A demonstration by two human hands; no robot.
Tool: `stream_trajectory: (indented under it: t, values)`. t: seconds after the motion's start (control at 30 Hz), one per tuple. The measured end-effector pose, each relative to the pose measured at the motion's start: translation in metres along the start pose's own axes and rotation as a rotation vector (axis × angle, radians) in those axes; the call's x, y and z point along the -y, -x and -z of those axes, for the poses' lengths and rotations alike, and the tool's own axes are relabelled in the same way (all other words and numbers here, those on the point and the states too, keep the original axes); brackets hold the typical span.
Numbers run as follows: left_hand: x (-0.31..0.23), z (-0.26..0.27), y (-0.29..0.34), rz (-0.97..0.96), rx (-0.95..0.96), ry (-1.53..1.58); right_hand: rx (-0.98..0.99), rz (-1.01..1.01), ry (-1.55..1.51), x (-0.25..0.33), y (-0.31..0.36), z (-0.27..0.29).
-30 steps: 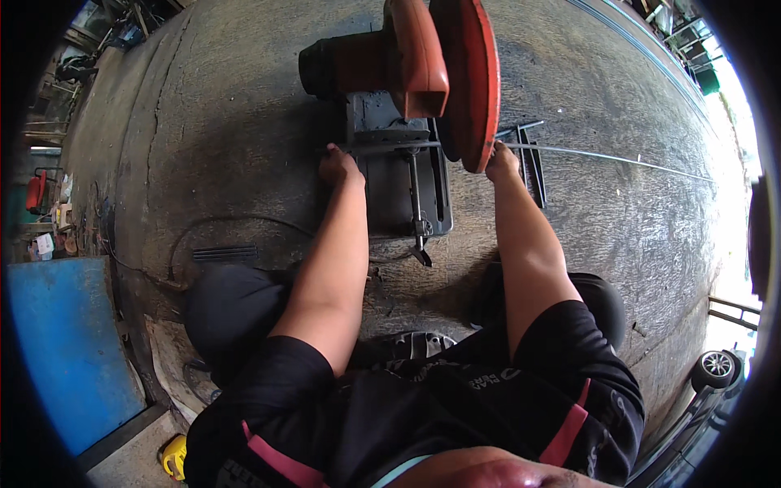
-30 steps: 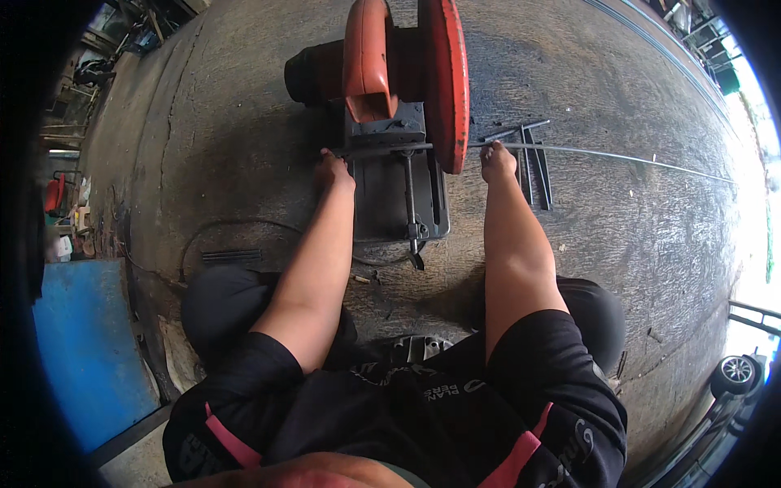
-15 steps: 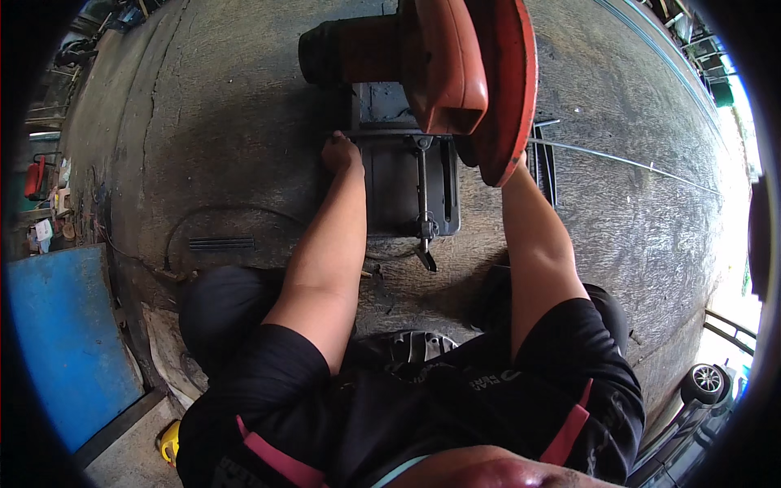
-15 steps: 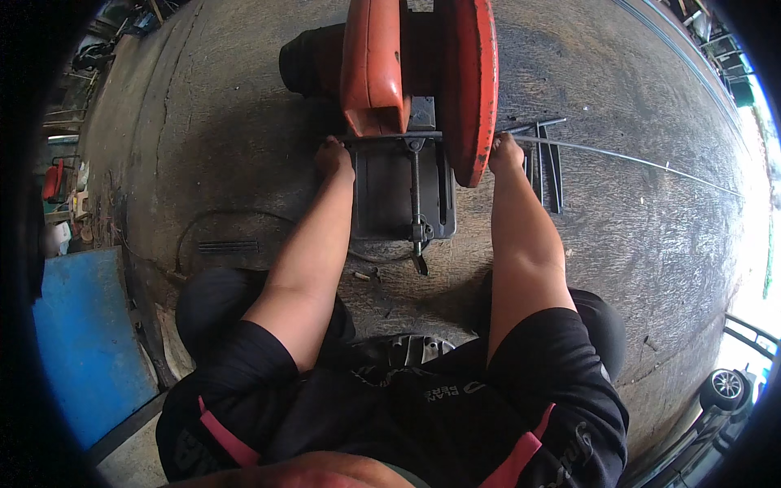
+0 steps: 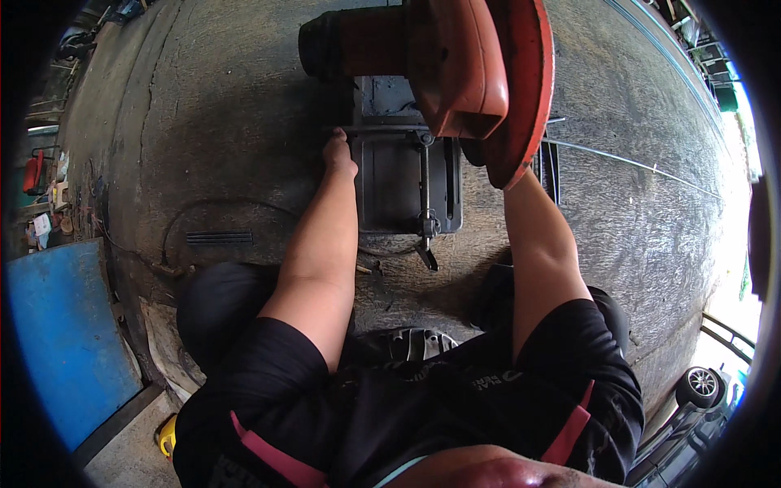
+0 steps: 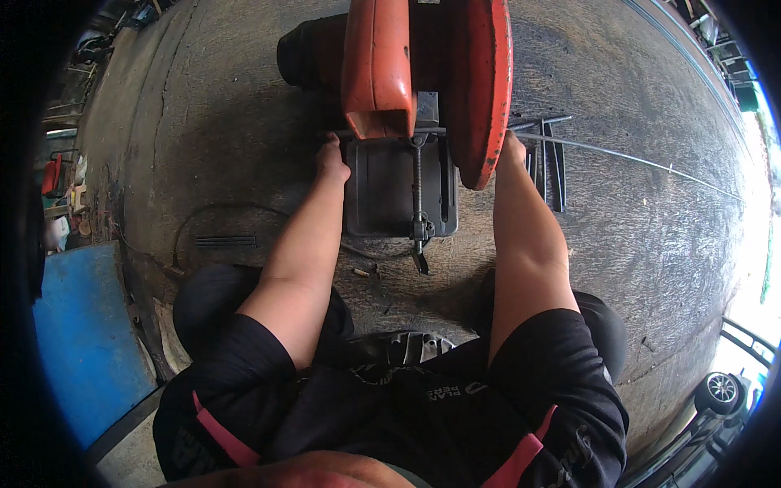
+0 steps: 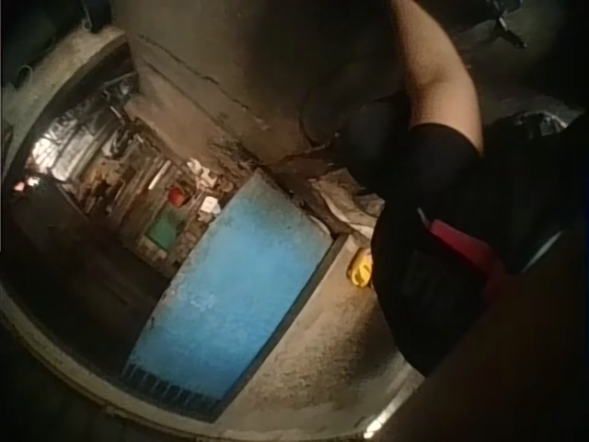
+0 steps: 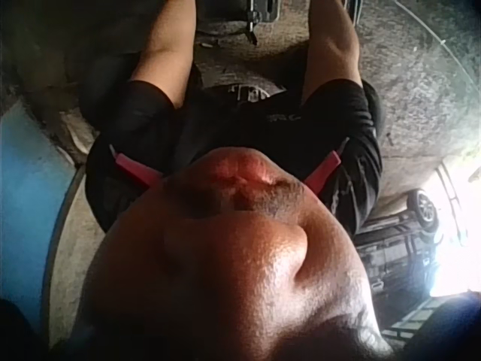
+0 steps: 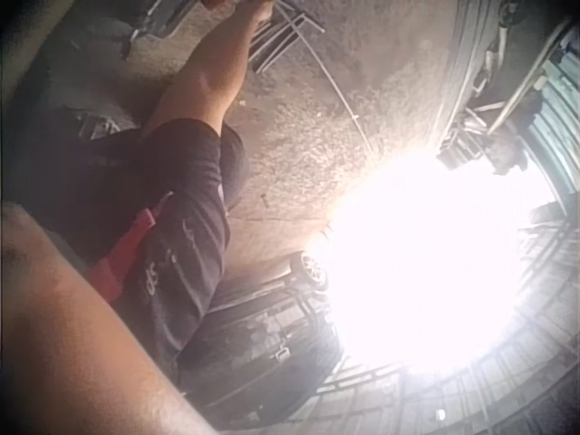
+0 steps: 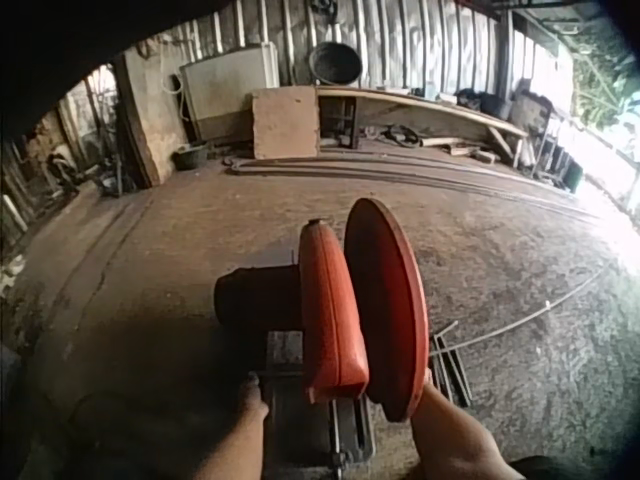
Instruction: The person is using an electric chop saw to cut thin metal rods to a specific length.
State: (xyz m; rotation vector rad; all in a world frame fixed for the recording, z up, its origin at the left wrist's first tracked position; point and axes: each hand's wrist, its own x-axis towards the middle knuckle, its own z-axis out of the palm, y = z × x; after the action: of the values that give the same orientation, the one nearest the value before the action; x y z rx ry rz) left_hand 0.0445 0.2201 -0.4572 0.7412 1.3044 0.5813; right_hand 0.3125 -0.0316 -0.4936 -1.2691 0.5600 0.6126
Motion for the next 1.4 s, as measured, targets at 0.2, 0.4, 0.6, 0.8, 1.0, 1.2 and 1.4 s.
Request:
stream_trajectory:
  t: [0.2, 0.4, 0.6, 0.8, 1.0, 1.2, 1.4]
  values:
    - [-0.002, -0.007, 0.000, 0.124, -0.213, -0.137, 0.006, 0.008, -0.001, -0.008, -0.015, -0.029]
    - [0.009, -0.010, 0.008, -0.087, -0.310, -0.234, 0.011, 0.012, 0.009, -0.008, -0.018, -0.034]
    - [0.015, -0.015, 0.018, -0.084, -0.278, -0.421, -0.016, 0.010, 0.034, -0.010, -0.015, 0.004]
    - [0.011, -0.012, 0.003, -0.068, -0.088, -0.352, -0.017, 0.003, 0.026, -0.010, -0.018, 0.003]
    - [0.015, -0.008, 0.003, -0.124, -0.004, -0.239, -0.009, 0.011, 0.015, -0.010, -0.024, -0.024]
    - [0.017, -0.019, 0.019, -0.389, -0.213, -0.239, -0.022, 0.014, 0.016, -0.008, -0.022, -0.007]
    - [0.004, -0.019, 0.012, -0.207, -0.290, -0.136, -0.045, 0.006, 0.020, -0.011, -0.020, 0.015]
